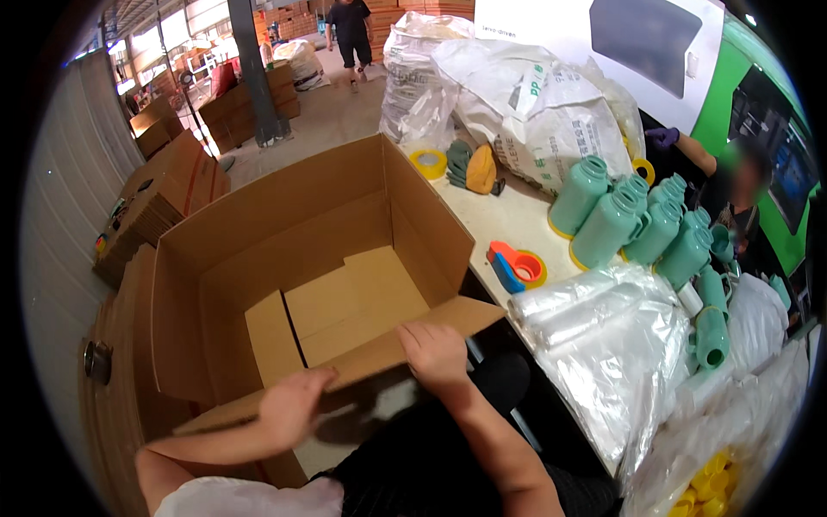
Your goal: The person assembles and packs mint-green thermos bottles with yellow lids and copper-colored rings. They place a ring on the bottle neck, insert a plastic liner, screw on the lid, and place the assembled unit into a cardboard box. The process is repeated for multiple units.
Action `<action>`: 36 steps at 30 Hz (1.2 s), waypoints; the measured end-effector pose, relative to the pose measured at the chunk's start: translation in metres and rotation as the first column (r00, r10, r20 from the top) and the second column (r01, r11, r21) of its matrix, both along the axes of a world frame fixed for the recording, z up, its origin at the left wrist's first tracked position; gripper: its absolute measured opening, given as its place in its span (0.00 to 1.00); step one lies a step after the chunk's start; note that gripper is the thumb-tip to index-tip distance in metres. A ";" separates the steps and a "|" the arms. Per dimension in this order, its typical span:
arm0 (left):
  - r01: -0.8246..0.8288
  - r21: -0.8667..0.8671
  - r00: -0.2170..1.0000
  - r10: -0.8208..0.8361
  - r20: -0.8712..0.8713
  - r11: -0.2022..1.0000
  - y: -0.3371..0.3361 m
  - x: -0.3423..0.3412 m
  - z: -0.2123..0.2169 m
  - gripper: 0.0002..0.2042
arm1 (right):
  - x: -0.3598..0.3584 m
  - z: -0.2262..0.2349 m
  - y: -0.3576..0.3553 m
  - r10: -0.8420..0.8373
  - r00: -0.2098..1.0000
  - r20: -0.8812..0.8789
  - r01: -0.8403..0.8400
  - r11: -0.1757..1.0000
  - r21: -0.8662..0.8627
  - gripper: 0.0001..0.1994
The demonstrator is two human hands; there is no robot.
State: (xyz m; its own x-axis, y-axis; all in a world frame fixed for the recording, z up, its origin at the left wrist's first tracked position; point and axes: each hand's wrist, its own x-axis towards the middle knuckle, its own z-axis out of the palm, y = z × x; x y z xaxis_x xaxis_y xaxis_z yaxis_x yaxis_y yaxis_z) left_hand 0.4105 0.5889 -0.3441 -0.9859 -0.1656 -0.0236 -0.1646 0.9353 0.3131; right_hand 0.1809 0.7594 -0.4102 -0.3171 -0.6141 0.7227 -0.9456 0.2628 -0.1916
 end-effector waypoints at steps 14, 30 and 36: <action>-0.035 -0.041 0.798 0.053 0.601 0.999 -0.039 -0.169 -0.114 0.34 | 0.065 -0.101 0.009 -0.315 0.845 0.432 -0.164 0.616 0.770 0.46; -0.053 0.088 0.997 0.048 0.052 0.995 0.089 -0.176 -0.162 0.17 | 0.077 -0.095 0.091 -0.066 0.716 0.695 0.041 0.998 0.053 0.23; -0.050 0.241 0.997 0.061 -0.038 0.969 0.068 -0.178 -0.178 0.24 | 0.087 -0.081 0.128 -0.113 0.680 0.724 0.141 0.990 0.022 0.21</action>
